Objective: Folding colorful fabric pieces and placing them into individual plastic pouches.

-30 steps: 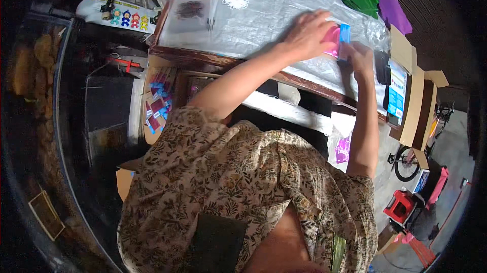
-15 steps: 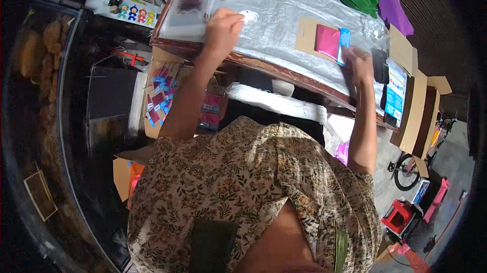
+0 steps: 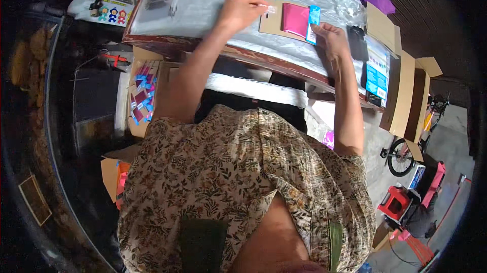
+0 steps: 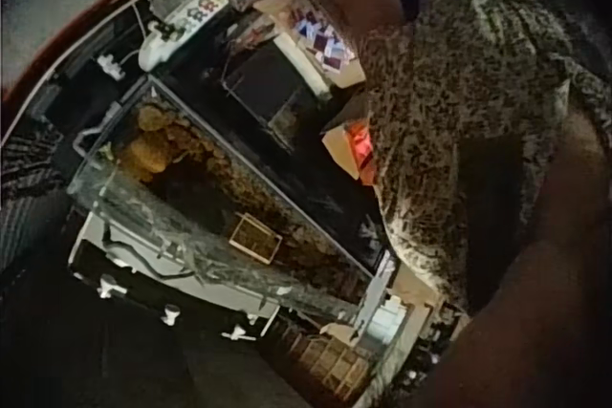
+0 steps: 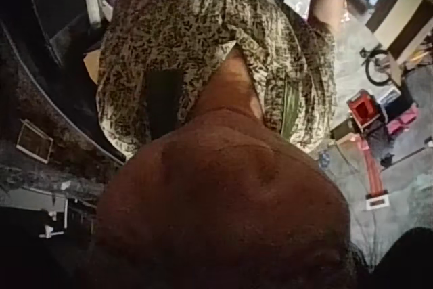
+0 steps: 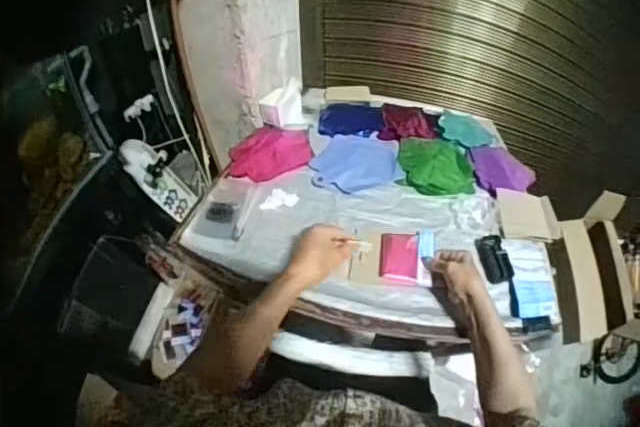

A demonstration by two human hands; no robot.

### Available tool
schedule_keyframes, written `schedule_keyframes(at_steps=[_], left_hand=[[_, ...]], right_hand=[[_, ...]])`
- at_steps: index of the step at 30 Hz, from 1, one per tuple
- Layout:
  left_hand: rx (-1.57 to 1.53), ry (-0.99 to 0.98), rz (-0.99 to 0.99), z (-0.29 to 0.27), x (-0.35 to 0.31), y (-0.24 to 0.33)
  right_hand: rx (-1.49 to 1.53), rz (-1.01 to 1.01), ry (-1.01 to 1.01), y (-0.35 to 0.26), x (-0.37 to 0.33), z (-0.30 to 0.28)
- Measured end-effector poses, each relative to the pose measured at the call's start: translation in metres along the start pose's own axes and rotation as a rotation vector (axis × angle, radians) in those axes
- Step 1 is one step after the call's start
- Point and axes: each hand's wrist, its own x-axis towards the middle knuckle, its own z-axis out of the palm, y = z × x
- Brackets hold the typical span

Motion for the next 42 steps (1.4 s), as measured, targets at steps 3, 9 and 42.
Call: schedule_keyframes(at_steps=[3,9,42], left_hand=[[-0.021,-0.073,-0.018,0.027,0.006,0.014],[-0.325,-0.166,-0.089,0.06,0.01,0.013],[-0.982,-0.251,-0.182,0.032,-0.007,0.039]], right_hand=[[0.194,0.0,0.058,-0.001,-0.001,0.012],[0.246,0.044,-0.009,-0.009,-0.011,0.014],[-0.052,-0.359,0.111,-0.023,-0.061,0.015]])
